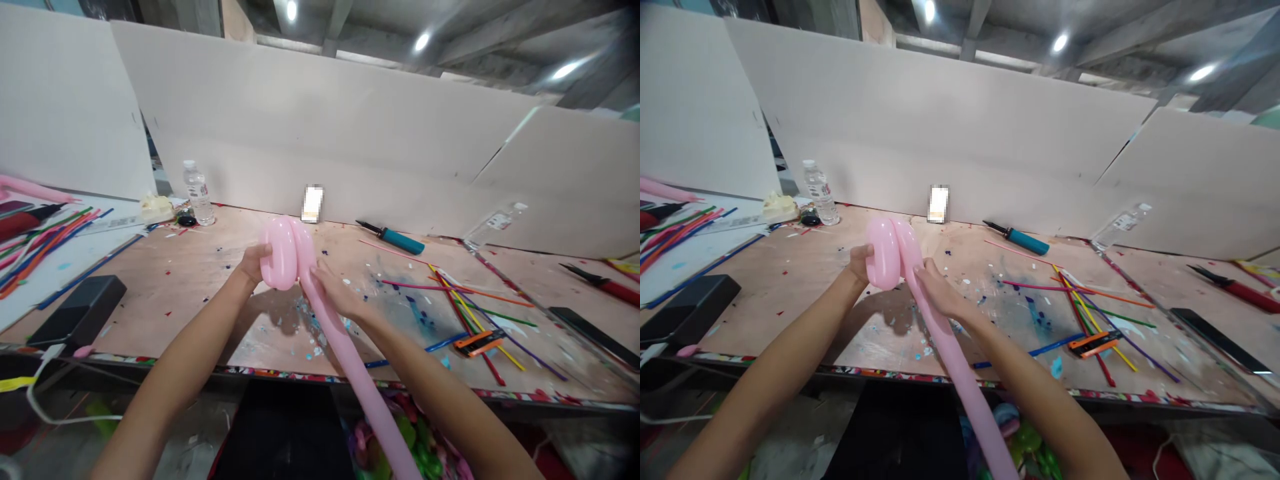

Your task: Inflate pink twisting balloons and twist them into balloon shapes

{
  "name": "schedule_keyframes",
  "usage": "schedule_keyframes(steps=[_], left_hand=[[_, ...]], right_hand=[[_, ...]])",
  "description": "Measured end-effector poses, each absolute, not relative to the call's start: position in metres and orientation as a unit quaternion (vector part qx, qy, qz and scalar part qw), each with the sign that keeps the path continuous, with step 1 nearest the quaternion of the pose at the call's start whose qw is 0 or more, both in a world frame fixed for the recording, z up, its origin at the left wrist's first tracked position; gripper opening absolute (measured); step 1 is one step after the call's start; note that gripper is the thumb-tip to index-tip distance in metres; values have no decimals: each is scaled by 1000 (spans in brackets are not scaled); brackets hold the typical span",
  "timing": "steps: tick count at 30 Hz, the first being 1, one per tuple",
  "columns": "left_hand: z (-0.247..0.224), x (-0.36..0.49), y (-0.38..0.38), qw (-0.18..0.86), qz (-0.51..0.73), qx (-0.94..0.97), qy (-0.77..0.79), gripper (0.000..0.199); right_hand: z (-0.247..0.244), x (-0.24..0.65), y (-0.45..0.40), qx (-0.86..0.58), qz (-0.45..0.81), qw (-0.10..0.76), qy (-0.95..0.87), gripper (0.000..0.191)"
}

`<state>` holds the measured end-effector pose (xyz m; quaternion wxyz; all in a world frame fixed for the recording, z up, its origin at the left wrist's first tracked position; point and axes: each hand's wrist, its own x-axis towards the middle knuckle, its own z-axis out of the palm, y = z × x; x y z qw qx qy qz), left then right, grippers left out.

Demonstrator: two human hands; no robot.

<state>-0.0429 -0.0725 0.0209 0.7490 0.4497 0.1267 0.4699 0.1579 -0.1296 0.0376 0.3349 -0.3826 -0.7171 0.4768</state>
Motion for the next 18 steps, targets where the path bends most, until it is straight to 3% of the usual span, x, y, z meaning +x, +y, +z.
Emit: schedule_keyframes(steps=[3, 6, 9, 13, 18], left_hand=[[22, -42, -71, 734, 521, 413, 136, 47], [26, -37, -73, 706, 588, 373, 130, 47], [30, -30, -78, 695, 605, 371, 118, 53], [31, -25, -82, 728, 547, 401, 98, 73], [28, -25, -81, 714, 583, 375, 103, 63]], right_hand=[[35, 152, -122, -314, 690, 321, -568, 37], [32, 146, -120, -270, 808, 253, -458, 53], [28, 140, -121, -265, 856, 208, -392, 64], [27, 133, -128, -253, 866, 219, -371, 66], [32, 129, -135, -249, 873, 213, -361, 65]])
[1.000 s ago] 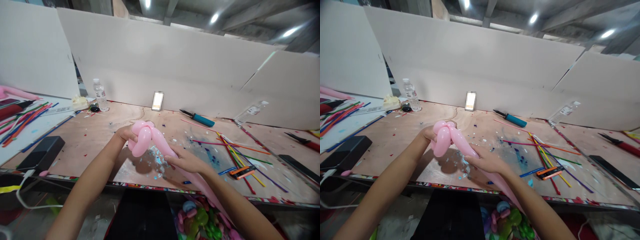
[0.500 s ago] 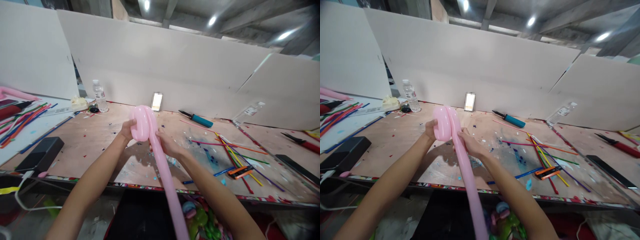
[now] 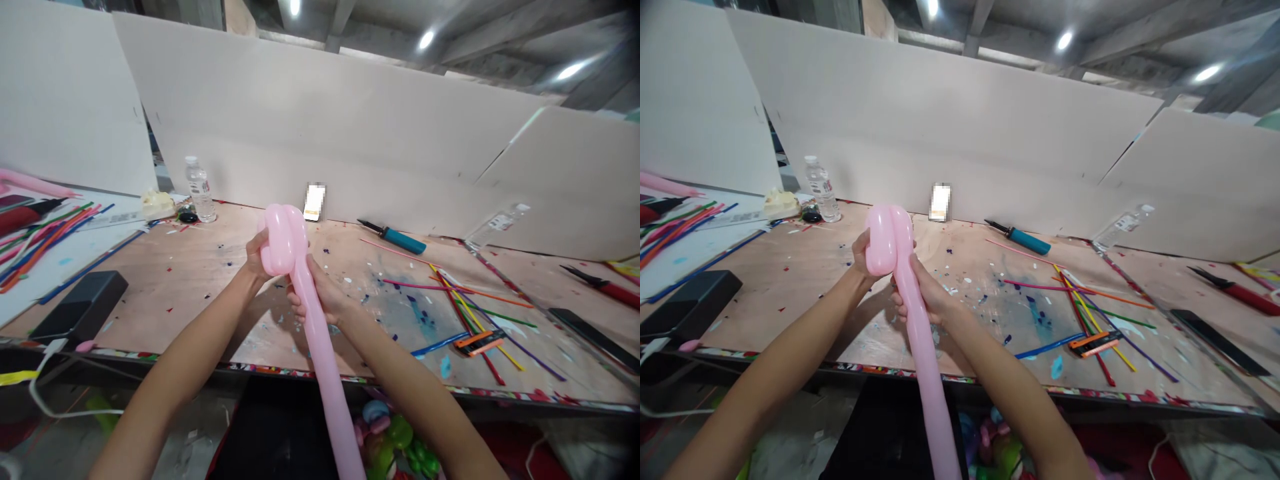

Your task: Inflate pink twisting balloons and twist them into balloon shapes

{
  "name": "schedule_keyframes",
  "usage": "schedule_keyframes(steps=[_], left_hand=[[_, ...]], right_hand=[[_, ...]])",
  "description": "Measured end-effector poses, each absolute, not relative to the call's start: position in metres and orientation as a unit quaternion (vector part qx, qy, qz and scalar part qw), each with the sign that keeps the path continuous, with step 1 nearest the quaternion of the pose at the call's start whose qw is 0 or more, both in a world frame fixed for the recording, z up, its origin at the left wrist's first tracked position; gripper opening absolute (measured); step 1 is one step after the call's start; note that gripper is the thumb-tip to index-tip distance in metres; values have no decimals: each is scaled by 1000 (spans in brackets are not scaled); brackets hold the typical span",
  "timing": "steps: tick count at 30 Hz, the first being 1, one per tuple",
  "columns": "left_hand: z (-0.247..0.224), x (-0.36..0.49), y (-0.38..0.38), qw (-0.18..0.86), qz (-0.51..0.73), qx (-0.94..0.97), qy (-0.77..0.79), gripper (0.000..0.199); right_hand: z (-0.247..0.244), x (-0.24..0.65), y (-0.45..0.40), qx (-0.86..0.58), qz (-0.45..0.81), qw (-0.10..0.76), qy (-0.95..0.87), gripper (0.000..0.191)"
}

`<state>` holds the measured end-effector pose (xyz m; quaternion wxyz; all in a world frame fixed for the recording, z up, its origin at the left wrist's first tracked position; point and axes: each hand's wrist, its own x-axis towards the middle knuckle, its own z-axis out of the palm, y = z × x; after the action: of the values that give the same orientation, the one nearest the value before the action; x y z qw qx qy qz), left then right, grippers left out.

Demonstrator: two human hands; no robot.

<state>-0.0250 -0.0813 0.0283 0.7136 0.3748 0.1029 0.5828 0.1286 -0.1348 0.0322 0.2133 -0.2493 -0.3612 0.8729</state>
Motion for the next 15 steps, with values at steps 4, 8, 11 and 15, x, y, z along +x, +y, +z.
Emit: schedule_keyframes(steps=[4, 8, 11, 15], left_hand=[[30, -20, -82, 694, 629, 329, 120, 55], [35, -14, -85, 698, 634, 314, 108, 58], [37, -14, -86, 697, 639, 309, 101, 57], [40, -19, -83, 677, 653, 324, 101, 51]], right_hand=[[33, 130, -135, -207, 903, 199, -320, 70], [26, 135, -139, -133, 915, 214, -315, 58], [18, 138, -140, -95, 905, 220, -350, 44], [23, 143, -140, -162, 865, 232, -415, 43]])
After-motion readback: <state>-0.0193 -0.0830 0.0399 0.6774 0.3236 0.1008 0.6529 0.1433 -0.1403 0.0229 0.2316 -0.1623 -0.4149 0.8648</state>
